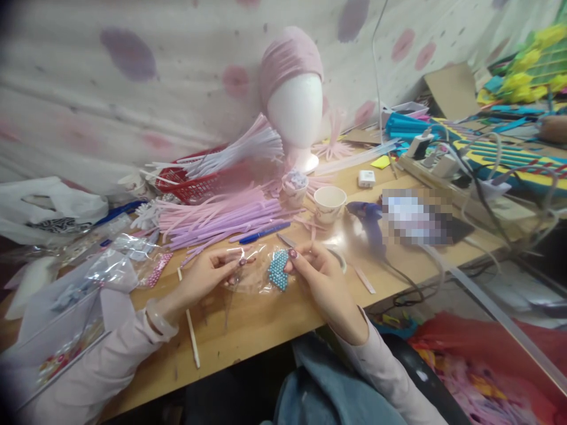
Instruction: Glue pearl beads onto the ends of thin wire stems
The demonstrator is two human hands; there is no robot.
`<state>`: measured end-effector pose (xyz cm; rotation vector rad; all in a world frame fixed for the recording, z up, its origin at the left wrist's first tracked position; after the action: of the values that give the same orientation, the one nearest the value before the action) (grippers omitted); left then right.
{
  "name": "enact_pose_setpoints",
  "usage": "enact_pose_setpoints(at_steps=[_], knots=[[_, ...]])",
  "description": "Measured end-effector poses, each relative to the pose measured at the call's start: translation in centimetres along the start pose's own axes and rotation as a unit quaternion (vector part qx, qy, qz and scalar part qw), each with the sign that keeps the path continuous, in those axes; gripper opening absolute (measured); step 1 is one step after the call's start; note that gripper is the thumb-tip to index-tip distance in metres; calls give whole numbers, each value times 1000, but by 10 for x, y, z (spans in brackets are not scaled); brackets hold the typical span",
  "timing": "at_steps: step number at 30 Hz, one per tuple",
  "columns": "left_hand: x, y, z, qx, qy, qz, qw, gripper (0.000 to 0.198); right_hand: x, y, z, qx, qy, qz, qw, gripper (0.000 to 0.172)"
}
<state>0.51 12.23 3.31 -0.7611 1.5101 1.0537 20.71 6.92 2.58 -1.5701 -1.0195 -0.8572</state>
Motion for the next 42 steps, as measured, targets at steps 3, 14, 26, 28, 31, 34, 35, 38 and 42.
enact_pose_setpoints(at_steps=[3,14,26,28,31,34,35,38,42], knots=[[-4,-1,2,13,-5,-22,1000,40,-1,-2,2,14,-23,37,999,29],[1,2,-1,60,-55,-45,996,50,-10,-10,9,72,-69,96,990,29],[17,-5,-6,49,62,-54,995,52,-4,-2,10,46,-79,28,995,33],[17,-7,-6,44,67,-46,996,49,-2,-2,10,46,-86,3,995,35],[20,-9,-4,49,63,-24,997,42,1,-4,8,45,-87,-21,995,36],[25,-11,-3,65,64,-9,996,29,1,-4,7,42,-81,-56,994,33],[26,-11,-2,70,65,-5,995,25,0,-4,8,40,-78,-73,993,31],[29,-11,-1,77,60,14,995,21,-3,-1,9,29,-70,-117,990,30],[27,-10,3,89,38,45,994,21,-4,3,10,31,-62,-148,987,29]])
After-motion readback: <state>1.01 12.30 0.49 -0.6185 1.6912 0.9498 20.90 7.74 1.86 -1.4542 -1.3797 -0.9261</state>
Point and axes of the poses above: each hand's wrist, its own z-axis towards the middle knuckle, its own y-axis out of the back of the hand, x = y × z, the point moved 6 cm from there along z, towards the middle knuckle, and after that the axes turned 12 degrees about -y, right-handed, at the moved point
